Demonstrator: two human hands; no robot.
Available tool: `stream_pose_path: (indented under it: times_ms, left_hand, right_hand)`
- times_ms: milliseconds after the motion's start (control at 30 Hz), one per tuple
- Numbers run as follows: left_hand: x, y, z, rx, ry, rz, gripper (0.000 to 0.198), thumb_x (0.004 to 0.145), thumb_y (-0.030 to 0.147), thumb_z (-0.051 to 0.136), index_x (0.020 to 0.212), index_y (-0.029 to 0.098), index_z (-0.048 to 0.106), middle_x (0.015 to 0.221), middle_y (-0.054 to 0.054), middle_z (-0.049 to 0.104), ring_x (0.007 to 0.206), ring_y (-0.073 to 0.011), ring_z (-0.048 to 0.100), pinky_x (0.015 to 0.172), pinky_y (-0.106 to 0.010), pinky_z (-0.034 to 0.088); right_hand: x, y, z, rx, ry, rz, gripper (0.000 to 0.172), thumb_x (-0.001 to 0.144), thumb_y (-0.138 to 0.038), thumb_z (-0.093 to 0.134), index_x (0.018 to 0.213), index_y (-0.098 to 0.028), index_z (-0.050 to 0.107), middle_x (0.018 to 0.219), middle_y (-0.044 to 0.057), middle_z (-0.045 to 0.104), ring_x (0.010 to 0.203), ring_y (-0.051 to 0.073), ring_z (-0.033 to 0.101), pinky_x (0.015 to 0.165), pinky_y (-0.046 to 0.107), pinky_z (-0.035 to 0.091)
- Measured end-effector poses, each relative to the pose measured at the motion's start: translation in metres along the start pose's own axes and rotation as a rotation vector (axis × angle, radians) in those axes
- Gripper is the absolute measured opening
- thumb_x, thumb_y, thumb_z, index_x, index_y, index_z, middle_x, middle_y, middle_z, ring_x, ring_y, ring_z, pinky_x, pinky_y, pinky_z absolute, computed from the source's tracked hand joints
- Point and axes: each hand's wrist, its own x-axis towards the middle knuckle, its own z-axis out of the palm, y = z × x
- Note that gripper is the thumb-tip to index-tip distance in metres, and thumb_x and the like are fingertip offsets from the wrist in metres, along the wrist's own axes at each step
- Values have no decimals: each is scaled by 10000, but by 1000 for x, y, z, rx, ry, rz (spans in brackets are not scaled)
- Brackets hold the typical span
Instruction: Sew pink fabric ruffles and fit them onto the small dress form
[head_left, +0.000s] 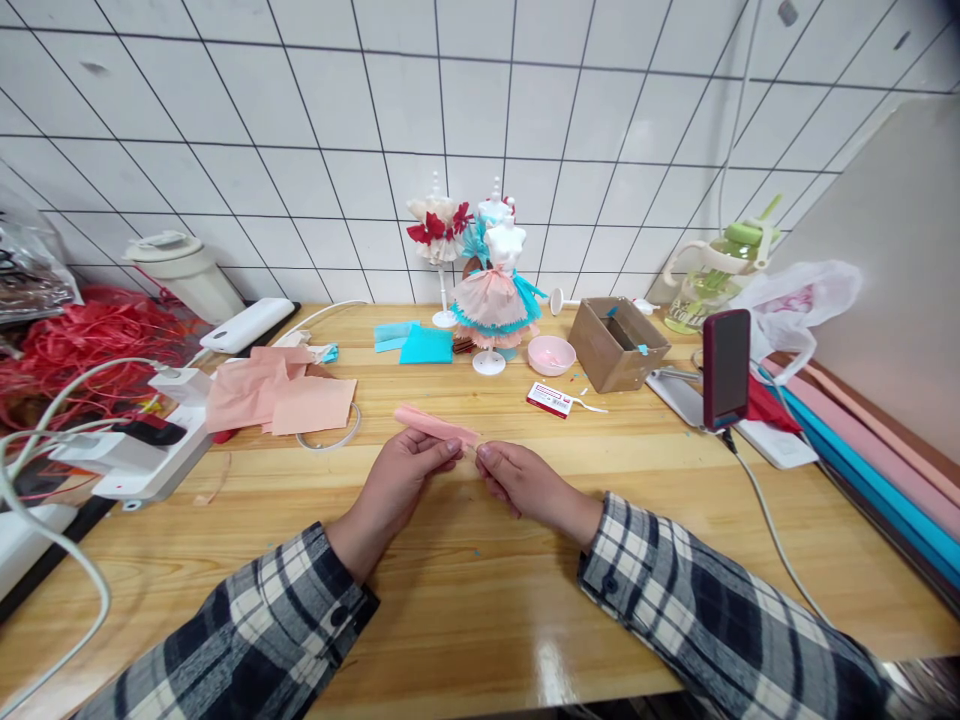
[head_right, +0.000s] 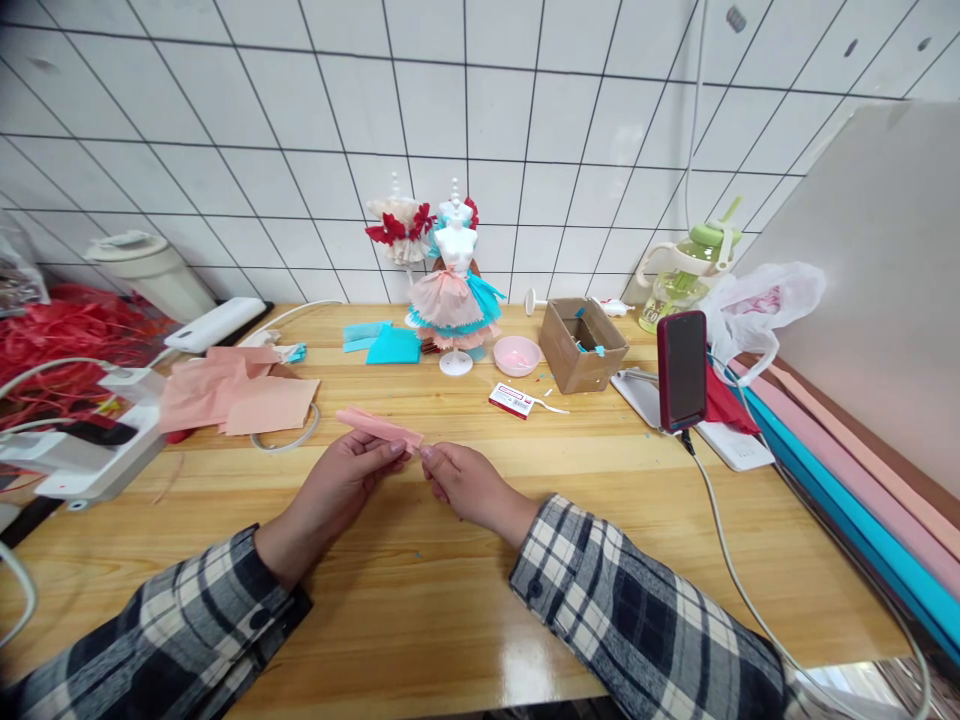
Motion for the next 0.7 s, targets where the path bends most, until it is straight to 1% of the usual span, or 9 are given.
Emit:
stream_pose_path:
  times_ms: [200,533,700]
  left_hand:
    - [0,1,1,24,-13,-6,228,657,277,826,822,140,748,818,-55,743,764,-144,638,712,-232,479]
    - [-1,2,2,17,-17,-1,228,660,278,822,827,144,746,821,-51,741,766,-141,634,707,-224,477]
    - [-2,2,2,24,-11,-1,232,656,278,824,830,145,747,830,-58,743,766,-148,638,703,-231,478]
  right_hand:
    - [0,0,0,-2,1,-2,430,935,-601,347,776,-213,443,587,-49,403,442,94,366,331,188,332]
    - [0,-2,-1,1,3,11,374,969,-507,326,773,-209,439,576,-53,397,437,91,354,330,186,326]
    - [0,-1,-1,8,2,11,381,964,-519,333,767,-209,434,582,-51,384,450,92,351,336,185,332]
